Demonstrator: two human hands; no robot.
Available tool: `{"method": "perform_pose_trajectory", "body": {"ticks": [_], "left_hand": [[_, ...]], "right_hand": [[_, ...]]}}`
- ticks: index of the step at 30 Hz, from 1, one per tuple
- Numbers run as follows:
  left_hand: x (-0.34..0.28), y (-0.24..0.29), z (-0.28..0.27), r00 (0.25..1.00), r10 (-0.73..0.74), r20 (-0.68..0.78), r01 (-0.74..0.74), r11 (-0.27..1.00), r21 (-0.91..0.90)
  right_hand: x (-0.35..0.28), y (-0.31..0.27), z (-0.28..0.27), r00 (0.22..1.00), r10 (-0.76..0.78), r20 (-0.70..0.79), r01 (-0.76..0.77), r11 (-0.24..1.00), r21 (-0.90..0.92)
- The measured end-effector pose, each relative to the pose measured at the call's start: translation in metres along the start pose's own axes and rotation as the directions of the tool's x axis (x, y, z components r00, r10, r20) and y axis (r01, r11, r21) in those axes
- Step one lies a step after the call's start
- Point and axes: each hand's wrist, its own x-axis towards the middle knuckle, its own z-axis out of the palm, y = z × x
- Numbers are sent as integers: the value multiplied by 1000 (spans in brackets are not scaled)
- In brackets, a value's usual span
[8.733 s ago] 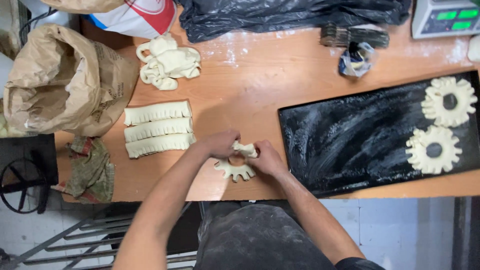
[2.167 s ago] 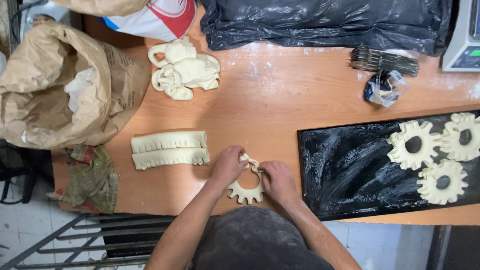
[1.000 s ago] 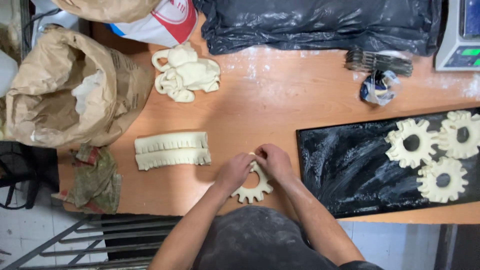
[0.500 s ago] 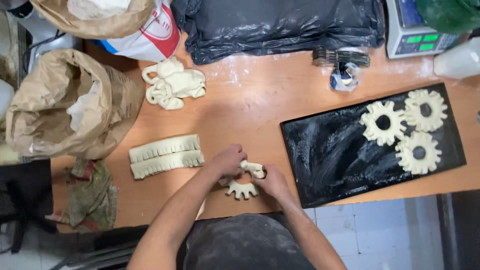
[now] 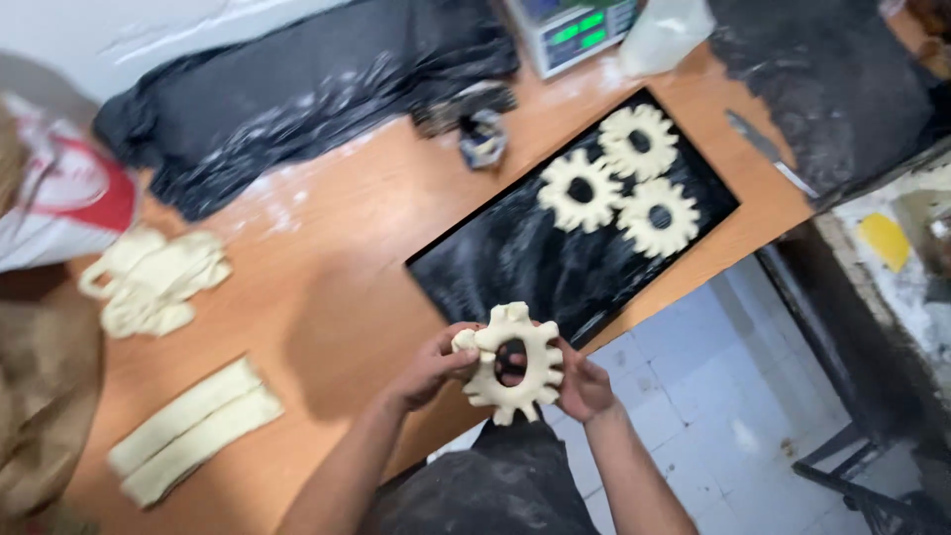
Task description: Shaping pastry dough into decorative circular patterns and preparing baking trays.
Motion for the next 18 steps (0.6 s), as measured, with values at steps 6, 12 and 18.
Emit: {"method": "perform_pose_trajectory", "body": {"ticks": [6,12,18], "left_hand": [[162,-37,48,958,-39,-286,-54,949,-309],[252,-51,71,857,-71,-511,-65,968,-244],[267,-31,89,757,-66,-650,221,962,159]], "right_hand": [[-7,-119,-102,915,-20,-402,-110,949,-297],[26,-206,-169,822,79,-564,-392,796,-460],[35,-216,-193,805,20,-593,-521,502,-690]]}}
